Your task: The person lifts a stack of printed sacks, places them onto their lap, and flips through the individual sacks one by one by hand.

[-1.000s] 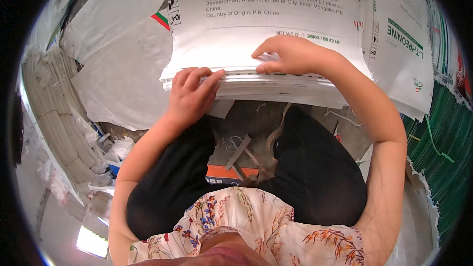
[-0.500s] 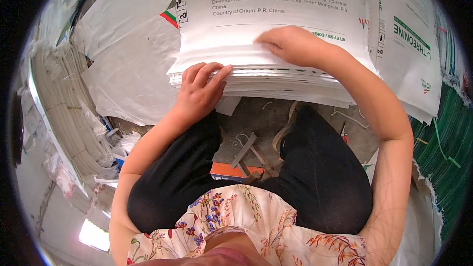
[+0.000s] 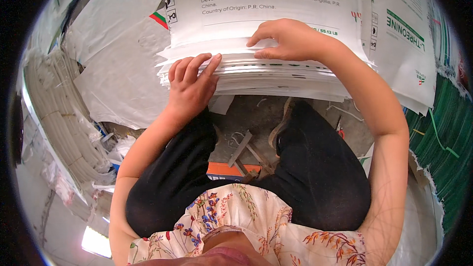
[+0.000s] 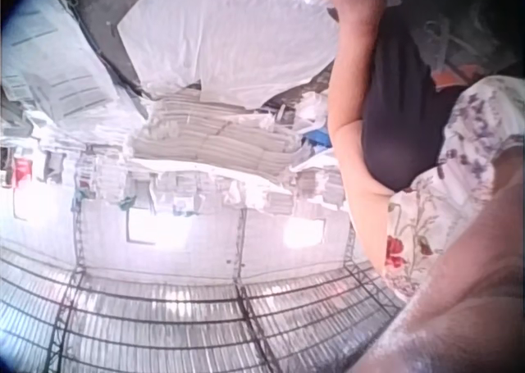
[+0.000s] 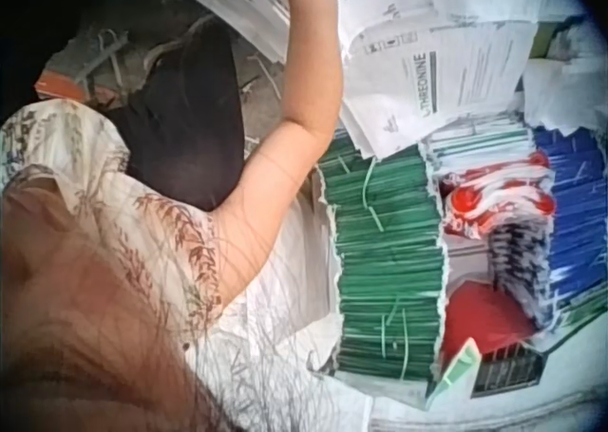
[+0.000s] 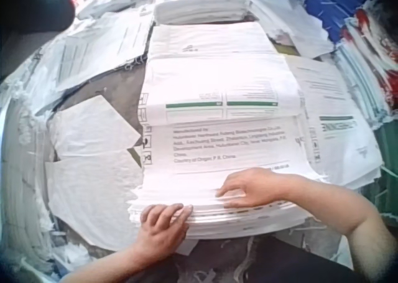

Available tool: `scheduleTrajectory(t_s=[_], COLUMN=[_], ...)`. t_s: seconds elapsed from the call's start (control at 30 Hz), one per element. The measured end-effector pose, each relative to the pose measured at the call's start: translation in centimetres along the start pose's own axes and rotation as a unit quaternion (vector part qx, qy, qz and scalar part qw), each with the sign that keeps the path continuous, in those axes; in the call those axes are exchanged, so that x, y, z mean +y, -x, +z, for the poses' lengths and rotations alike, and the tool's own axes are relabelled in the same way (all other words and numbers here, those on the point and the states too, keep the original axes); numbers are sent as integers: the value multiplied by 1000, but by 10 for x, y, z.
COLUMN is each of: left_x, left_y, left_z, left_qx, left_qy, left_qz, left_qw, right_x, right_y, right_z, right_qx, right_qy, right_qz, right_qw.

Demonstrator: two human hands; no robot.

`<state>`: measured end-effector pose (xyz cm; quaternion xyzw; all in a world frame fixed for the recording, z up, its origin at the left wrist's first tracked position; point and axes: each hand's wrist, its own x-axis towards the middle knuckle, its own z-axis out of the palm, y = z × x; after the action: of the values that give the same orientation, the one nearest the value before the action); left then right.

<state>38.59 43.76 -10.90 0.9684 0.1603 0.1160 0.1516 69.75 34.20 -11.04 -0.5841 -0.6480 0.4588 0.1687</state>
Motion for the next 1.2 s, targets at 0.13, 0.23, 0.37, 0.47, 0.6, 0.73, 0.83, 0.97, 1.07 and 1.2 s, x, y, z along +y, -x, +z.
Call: scheduleTrajectory(t_s=[0.13,0.23,0.37,0.47,0.6,0.73,0.83,0.97,1.07,1.2], left_x=[0,-3,-3,-1,1,0,-2,-3,1,2], left_y=[-2,5,5,1,-2,0,4,3,-3,-6], left_z=[3,6,6,5,5,8,8,7,4,5], left_qx=[1,1,-9,-3,-3,3,-7,-8,-15,-12], left_qy=[7,-1,-15,-11,-5,-5,-10,-3,-3,-1], left_qz=[2,32,46,30,18,21,41,38,17,6], left_qw=[1000,999,999,999,1000,1000,999,999,1000,1000], right_x=[10,6,11,0,5,11,8,6,-2,1], right_y=[-6,-9,-5,1,0,-5,-7,-4,4,4], right_z=[6,8,2,3,3,6,7,-2,1,0], right_qx=[16,82,1,5,-9,35,85,-37,-16,-26], right_qy=[-20,0,27,42,35,26,25,45,51,42], right_qz=[25,19,14,4,1,9,-2,9,-8,-2], right_qw=[999,996,1000,999,999,999,996,998,999,999])
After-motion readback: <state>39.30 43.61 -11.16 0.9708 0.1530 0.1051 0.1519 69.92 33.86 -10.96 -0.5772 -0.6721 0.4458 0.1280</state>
